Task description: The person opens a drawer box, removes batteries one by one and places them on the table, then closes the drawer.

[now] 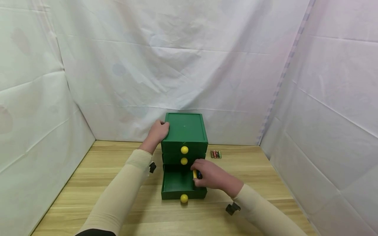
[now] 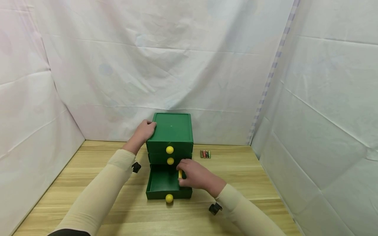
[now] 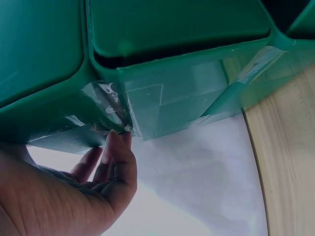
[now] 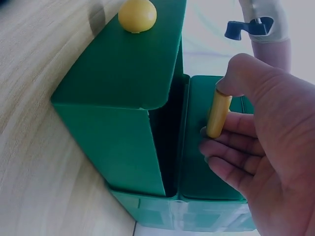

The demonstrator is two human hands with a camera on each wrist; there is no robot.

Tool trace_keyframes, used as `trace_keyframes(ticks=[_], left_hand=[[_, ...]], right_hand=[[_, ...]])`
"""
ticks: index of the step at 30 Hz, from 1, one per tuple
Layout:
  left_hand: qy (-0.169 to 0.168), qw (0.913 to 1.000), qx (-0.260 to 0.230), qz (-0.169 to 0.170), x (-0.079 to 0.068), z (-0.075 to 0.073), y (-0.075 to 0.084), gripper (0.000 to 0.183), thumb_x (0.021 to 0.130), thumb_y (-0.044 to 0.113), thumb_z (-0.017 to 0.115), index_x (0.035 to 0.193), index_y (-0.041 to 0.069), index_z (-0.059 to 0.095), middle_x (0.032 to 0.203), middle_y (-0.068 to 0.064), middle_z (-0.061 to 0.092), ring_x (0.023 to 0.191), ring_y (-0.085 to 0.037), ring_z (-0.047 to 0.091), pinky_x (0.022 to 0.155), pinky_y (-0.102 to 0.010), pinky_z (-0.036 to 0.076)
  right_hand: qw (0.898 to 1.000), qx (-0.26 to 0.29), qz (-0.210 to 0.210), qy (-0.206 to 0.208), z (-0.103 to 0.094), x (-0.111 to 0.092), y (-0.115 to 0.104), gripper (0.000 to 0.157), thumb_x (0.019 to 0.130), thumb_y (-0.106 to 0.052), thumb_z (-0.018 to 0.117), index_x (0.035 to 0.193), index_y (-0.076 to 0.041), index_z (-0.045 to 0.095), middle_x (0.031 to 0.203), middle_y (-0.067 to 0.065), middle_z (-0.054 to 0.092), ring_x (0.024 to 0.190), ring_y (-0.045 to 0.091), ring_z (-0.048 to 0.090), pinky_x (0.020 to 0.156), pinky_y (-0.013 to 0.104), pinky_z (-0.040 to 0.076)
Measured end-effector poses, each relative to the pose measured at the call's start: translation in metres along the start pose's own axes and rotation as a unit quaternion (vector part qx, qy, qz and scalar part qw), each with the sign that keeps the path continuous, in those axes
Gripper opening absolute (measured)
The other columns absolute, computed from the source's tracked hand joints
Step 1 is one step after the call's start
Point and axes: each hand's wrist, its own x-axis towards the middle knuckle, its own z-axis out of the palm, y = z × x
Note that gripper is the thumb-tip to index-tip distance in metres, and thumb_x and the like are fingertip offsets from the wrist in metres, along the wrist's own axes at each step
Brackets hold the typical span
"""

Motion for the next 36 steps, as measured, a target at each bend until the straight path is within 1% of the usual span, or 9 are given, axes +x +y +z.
trace_keyframes(ticks=[6,11,17,22,25,29,30,33,36], left_hand=[[-0.001,1.0000,0.001,-0.002,0.002,0.000,-0.001,0.059,0.114,0.046,0.039,0.152,0.001,0.047,0.149,-0.022,0.053,0.122,-0.037,0.055,0.105,-0.054,0.049],[-0.001,1.0000,0.002,-0.002,0.003,0.000,-0.001,0.060,0.114,0.046,0.038,0.154,0.001,0.046,0.150,-0.022,0.053,0.122,-0.037,0.055,0.105,-0.054,0.049],[-0.004,1.0000,0.004,-0.004,0.003,0.000,-0.001,0.060,0.115,0.046,0.038,0.154,0.001,0.045,0.152,-0.022,0.052,0.124,-0.036,0.055,0.106,-0.054,0.049],[-0.005,1.0000,0.003,-0.004,0.002,-0.001,0.000,0.059,0.115,0.045,0.039,0.153,0.001,0.046,0.151,-0.022,0.053,0.123,-0.037,0.056,0.105,-0.054,0.049],[-0.006,1.0000,0.003,-0.005,0.002,-0.002,0.001,0.058,0.115,0.045,0.039,0.152,0.001,0.047,0.150,-0.022,0.053,0.123,-0.037,0.056,0.105,-0.054,0.049],[-0.007,0.9999,0.004,-0.007,0.001,-0.002,0.001,0.059,0.115,0.045,0.038,0.153,0.001,0.047,0.151,-0.022,0.053,0.124,-0.037,0.056,0.105,-0.054,0.049],[-0.008,0.9999,0.004,-0.007,0.001,-0.001,0.001,0.059,0.115,0.045,0.038,0.153,0.001,0.046,0.151,-0.022,0.053,0.124,-0.036,0.056,0.105,-0.054,0.049],[-0.008,0.9999,0.004,-0.007,0.001,-0.001,0.001,0.059,0.115,0.045,0.038,0.154,0.001,0.046,0.152,-0.022,0.053,0.124,-0.036,0.056,0.105,-0.054,0.049],[-0.006,0.9999,0.003,-0.008,0.001,-0.001,0.001,0.060,0.115,0.046,0.038,0.154,0.001,0.046,0.152,-0.022,0.052,0.124,-0.037,0.055,0.106,-0.054,0.049]], right_hand=[[1.000,-0.001,0.002,0.015,-0.003,-0.005,0.003,0.035,0.099,-0.026,0.079,0.128,-0.007,0.075,0.122,-0.002,0.068,0.101,0.014,0.059,0.095,0.037,0.058],[1.000,0.016,0.007,0.023,-0.010,-0.009,0.005,0.036,0.098,-0.024,0.079,0.129,-0.006,0.074,0.124,-0.001,0.068,0.103,0.018,0.062,0.096,0.039,0.059],[0.999,0.033,0.015,0.033,-0.015,-0.015,0.011,0.035,0.098,-0.021,0.079,0.129,-0.006,0.074,0.123,-0.002,0.069,0.105,0.017,0.063,0.097,0.042,0.059],[0.997,0.048,0.030,0.047,-0.018,-0.022,0.020,0.034,0.097,-0.020,0.081,0.128,-0.007,0.073,0.122,-0.001,0.070,0.112,0.024,0.068,0.099,0.047,0.059],[0.996,0.050,0.037,0.056,-0.020,-0.025,0.025,0.033,0.097,-0.019,0.083,0.127,-0.008,0.073,0.123,0.000,0.071,0.113,0.026,0.068,0.100,0.049,0.059],[0.996,0.034,0.028,0.075,-0.021,-0.028,0.035,0.031,0.096,-0.018,0.083,0.125,-0.009,0.074,0.121,0.001,0.071,0.112,0.025,0.069,0.100,0.049,0.059],[0.996,0.030,0.026,0.083,-0.022,-0.029,0.037,0.031,0.096,-0.018,0.083,0.124,-0.009,0.074,0.121,0.001,0.071,0.114,0.026,0.069,0.100,0.049,0.059],[0.994,0.024,0.023,0.100,-0.024,-0.030,0.044,0.029,0.096,-0.018,0.083,0.123,-0.010,0.074,0.118,0.000,0.071,0.112,0.024,0.069,0.098,0.048,0.059],[0.993,0.028,0.029,0.111,-0.028,-0.030,0.050,0.029,0.096,-0.016,0.082,0.123,-0.010,0.073,0.118,-0.001,0.071,0.112,0.022,0.070,0.096,0.047,0.060]])
